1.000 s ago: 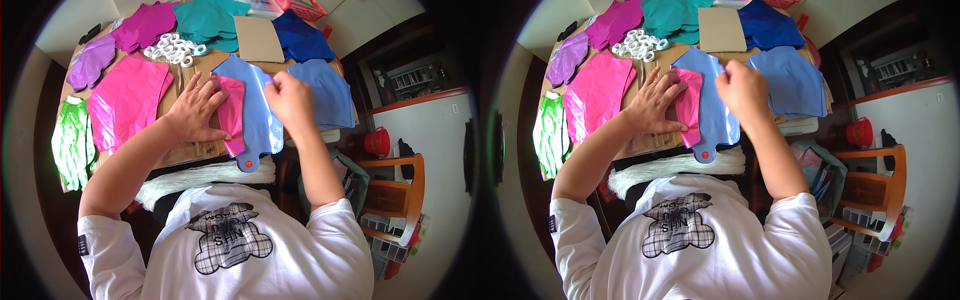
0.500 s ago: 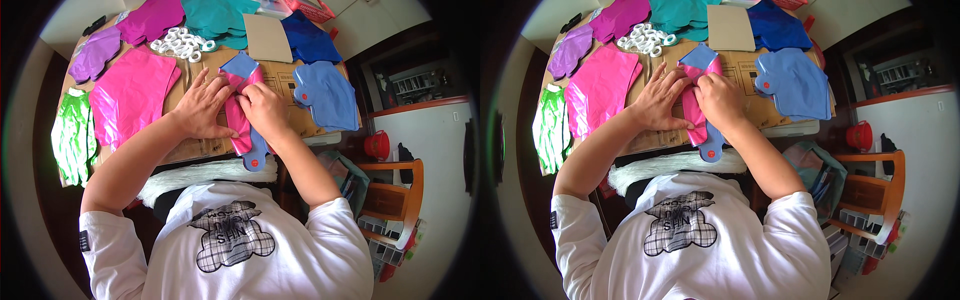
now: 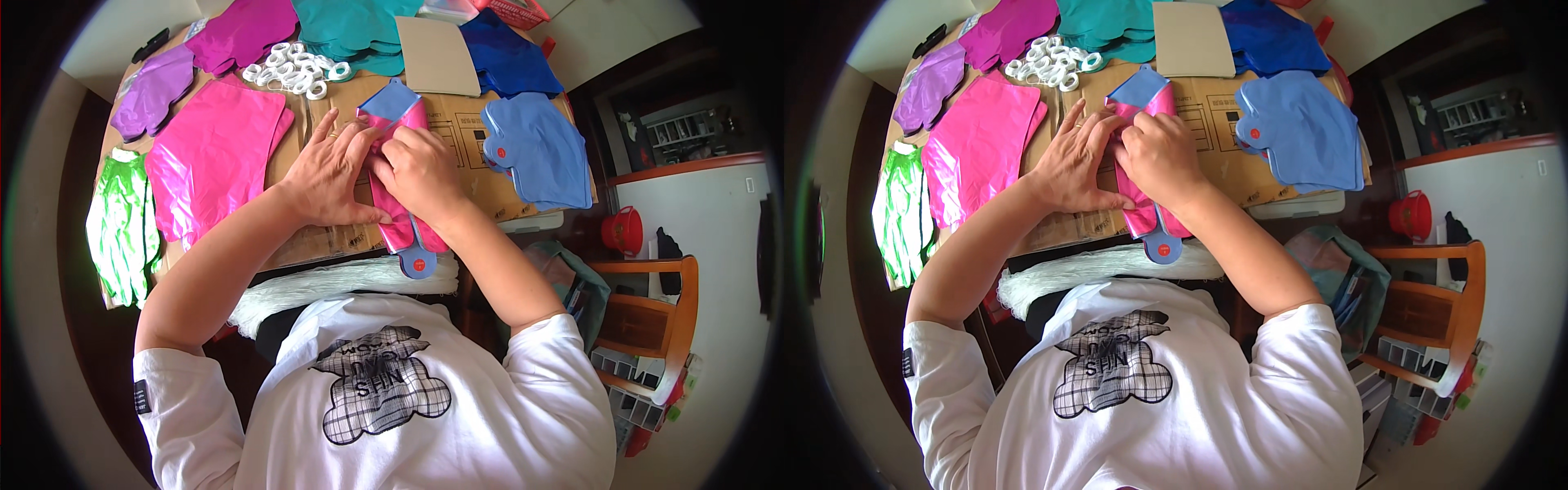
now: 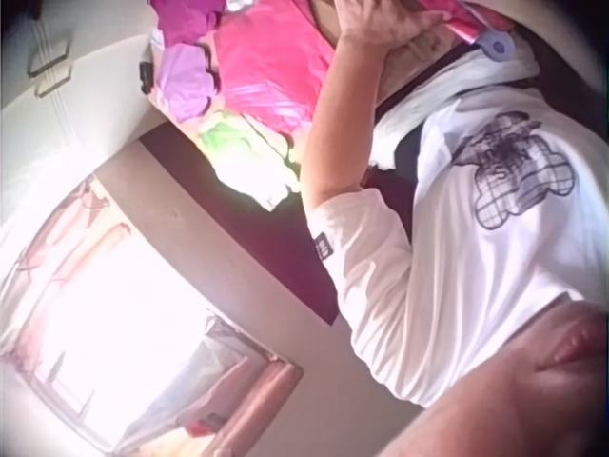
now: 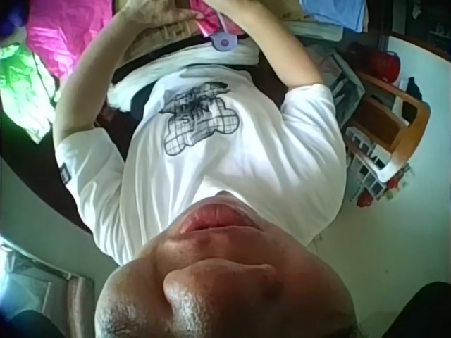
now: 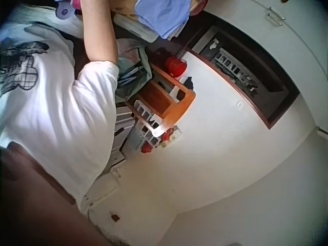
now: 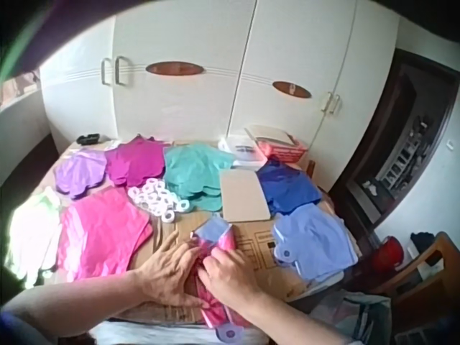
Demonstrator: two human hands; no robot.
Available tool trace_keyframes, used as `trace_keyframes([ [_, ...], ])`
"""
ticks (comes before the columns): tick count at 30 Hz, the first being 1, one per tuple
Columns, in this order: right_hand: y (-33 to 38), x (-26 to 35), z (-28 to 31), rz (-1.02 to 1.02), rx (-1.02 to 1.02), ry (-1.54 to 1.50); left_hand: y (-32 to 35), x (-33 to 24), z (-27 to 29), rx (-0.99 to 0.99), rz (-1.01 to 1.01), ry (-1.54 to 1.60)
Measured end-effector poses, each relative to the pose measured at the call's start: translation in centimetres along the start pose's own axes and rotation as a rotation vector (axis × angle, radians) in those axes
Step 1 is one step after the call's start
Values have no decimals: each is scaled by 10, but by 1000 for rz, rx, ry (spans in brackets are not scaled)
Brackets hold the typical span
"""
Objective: Folding and stacking various colorful plastic bags on a cardboard box.
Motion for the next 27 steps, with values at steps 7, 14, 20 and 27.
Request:
trace_keyframes([
  [7, 12, -9, 9, 50, 25, -69, 1, -1, 0, -23, -38, -12],
  [14, 22, -16, 2, 20, 121, -18, 1, 0, 0, 9, -10, 35],
  [20, 25, -20, -4, -23, 157, -46, -2, -4, 3, -21, -55, -24],
  [27, 26, -20, -5, -27, 165, -45, -6, -11, 10, -3, -122, -57],
])
Point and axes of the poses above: each hand's wrist, its own y-axis away from the middle knuckle, its own z-axis out of the back of the hand, x = y × z, the point moved 3 cm from there along -y, towards the middle knuckle, and after that the axes turned 11 degrees about -x, right-handed, at the moved point
